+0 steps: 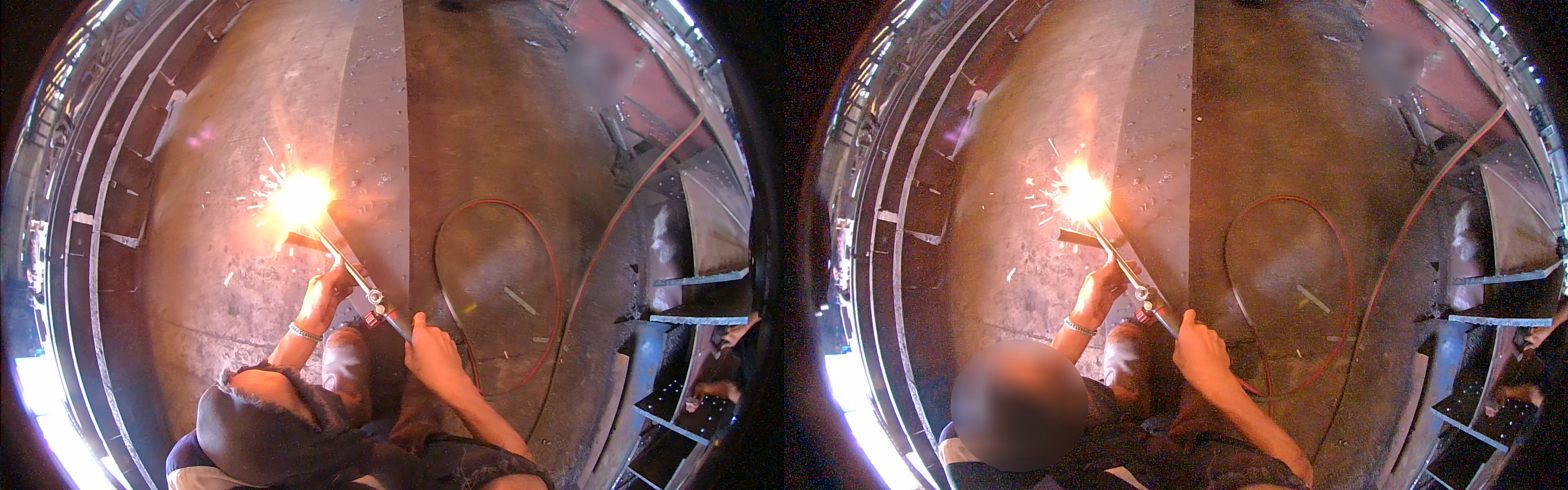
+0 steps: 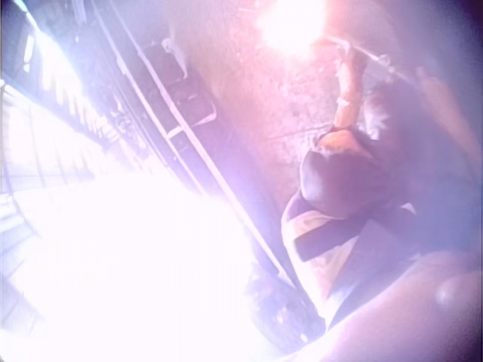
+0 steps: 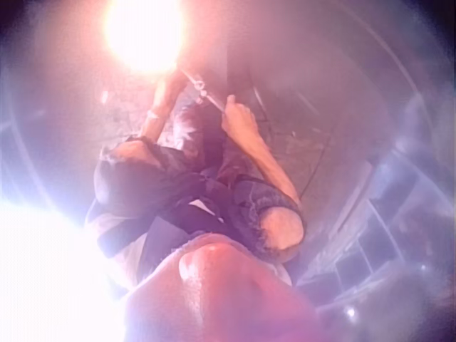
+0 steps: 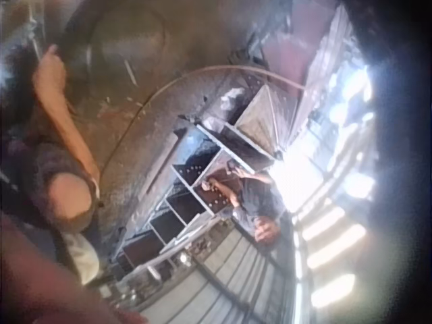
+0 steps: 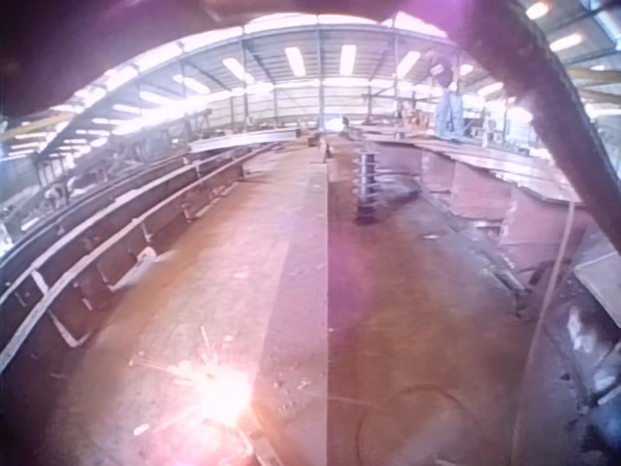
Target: The person uses a handheld cutting torch to cut a long metal plate on the floor. They move the torch along the plate, creating sparks and cutting through the metal. The person adjusts their position and the torch angle as they progress along the cut.
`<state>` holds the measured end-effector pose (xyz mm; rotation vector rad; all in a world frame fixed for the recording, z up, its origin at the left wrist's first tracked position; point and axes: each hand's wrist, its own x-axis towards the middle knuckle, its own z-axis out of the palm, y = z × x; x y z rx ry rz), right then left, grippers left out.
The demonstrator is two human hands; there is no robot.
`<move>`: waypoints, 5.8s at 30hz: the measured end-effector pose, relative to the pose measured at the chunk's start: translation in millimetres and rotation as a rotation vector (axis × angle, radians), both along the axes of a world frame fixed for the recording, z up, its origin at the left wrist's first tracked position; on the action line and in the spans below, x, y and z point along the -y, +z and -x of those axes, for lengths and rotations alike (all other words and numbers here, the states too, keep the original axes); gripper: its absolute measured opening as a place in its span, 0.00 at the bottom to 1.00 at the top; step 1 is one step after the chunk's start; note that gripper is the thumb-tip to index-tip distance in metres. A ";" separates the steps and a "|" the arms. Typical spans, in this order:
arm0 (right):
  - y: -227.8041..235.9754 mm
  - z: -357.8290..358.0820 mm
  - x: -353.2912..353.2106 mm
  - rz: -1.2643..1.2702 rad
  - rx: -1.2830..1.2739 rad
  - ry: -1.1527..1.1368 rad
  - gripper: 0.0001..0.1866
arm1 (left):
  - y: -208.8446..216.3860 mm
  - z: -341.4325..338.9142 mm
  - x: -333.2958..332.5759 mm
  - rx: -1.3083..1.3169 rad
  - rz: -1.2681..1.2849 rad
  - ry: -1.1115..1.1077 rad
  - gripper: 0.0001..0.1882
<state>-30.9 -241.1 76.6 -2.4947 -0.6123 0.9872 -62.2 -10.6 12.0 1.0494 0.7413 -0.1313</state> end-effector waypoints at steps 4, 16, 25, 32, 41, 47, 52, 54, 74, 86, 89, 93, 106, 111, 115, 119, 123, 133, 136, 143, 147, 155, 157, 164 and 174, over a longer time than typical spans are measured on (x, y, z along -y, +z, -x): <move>-10.2 4.5 1.6 -0.056 0.069 -0.035 0.18 | -13.2 1.6 -4.8 0.055 -0.016 0.057 0.20; -51.7 39.8 14.6 -0.340 0.089 -0.265 0.25 | -47.2 -9.9 -30.5 0.255 0.098 -0.094 0.31; -58.7 31.8 1.2 -0.411 0.202 -0.228 0.29 | -12.2 -55.1 -7.8 0.194 -0.108 -0.068 0.31; -47.6 40.6 8.2 -0.525 0.347 -0.272 0.21 | -8.2 -69.6 11.0 0.159 -0.124 -0.102 0.31; -46.1 41.5 9.5 -0.502 0.280 -0.240 0.19 | -9.9 -79.5 15.9 0.149 -0.147 -0.116 0.30; -51.7 47.5 8.9 -0.558 0.347 -0.275 0.19 | -8.7 -79.8 20.6 0.139 -0.151 -0.125 0.29; -43.2 43.3 11.6 -0.539 0.276 -0.252 0.19 | -8.4 -80.5 19.7 0.135 -0.167 -0.131 0.29; -32.4 38.8 12.9 -0.477 0.160 -0.242 0.19 | -8.1 -81.4 19.4 0.132 -0.169 -0.134 0.29; -91.8 43.2 8.8 -0.599 0.247 -0.248 0.28 | -2.6 -56.3 12.8 0.146 -0.214 -0.113 0.27; -10.7 23.5 14.1 -0.473 0.004 -0.464 0.14 | 74.3 -29.2 33.0 0.237 -0.407 -0.227 0.21; -3.8 32.9 -7.6 -0.453 -0.085 -0.381 0.12 | 57.6 -9.5 16.1 0.182 -0.282 -0.112 0.23; -19.9 26.6 14.3 -0.443 -0.318 -0.311 0.15 | 47.7 -12.0 30.4 0.053 -0.229 0.031 0.24; -52.9 29.1 14.4 -0.382 -0.280 -0.237 0.14 | -1.8 -10.1 16.3 -0.171 -0.161 0.100 0.25; -48.1 34.0 9.0 -0.324 -0.243 -0.275 0.16 | -8.2 -2.9 14.1 -0.135 -0.108 0.130 0.28; -38.6 32.4 2.7 -0.232 -0.215 -0.233 0.17 | -9.0 0.8 8.9 -0.156 -0.059 0.116 0.28; -45.3 32.6 7.7 -0.234 -0.190 -0.235 0.21 | 3.5 -6.2 12.1 -0.262 -0.077 0.102 0.31; -61.2 29.7 10.1 -0.184 -0.231 -0.168 0.27 | 4.3 -6.5 3.2 -0.236 -0.141 0.072 0.32; -99.5 36.6 39.7 -0.446 -0.115 -0.342 0.30 | 39.2 -18.6 30.9 0.185 -0.319 -0.174 0.23; -64.7 34.0 33.6 -0.624 0.197 -0.388 0.23 | 46.9 -15.4 33.5 0.226 -0.387 -0.017 0.21; -4.9 17.7 42.5 -0.637 0.085 -0.605 0.22 | 15.4 9.4 -12.8 0.284 -1.003 0.547 0.13; -26.7 8.4 58.4 -0.607 0.119 -0.596 0.23 | 25.2 -19.3 -25.7 0.449 -1.192 0.344 0.23; -32.8 11.9 69.7 -0.529 0.023 -0.687 0.22 | -44.5 -65.8 -69.6 0.332 -0.371 0.586 0.20; -28.1 13.9 75.7 -0.481 -0.067 -0.700 0.22 | -30.7 -70.7 -57.5 0.289 -0.413 0.578 0.23; -19.6 10.5 72.6 -0.642 0.190 -0.704 0.20 | 30.4 -56.5 -53.3 0.305 -0.538 0.514 0.17; -16.0 12.4 81.1 -0.775 -0.056 -0.963 0.06 | 173.1 -35.8 5.0 0.717 -0.495 0.217 0.27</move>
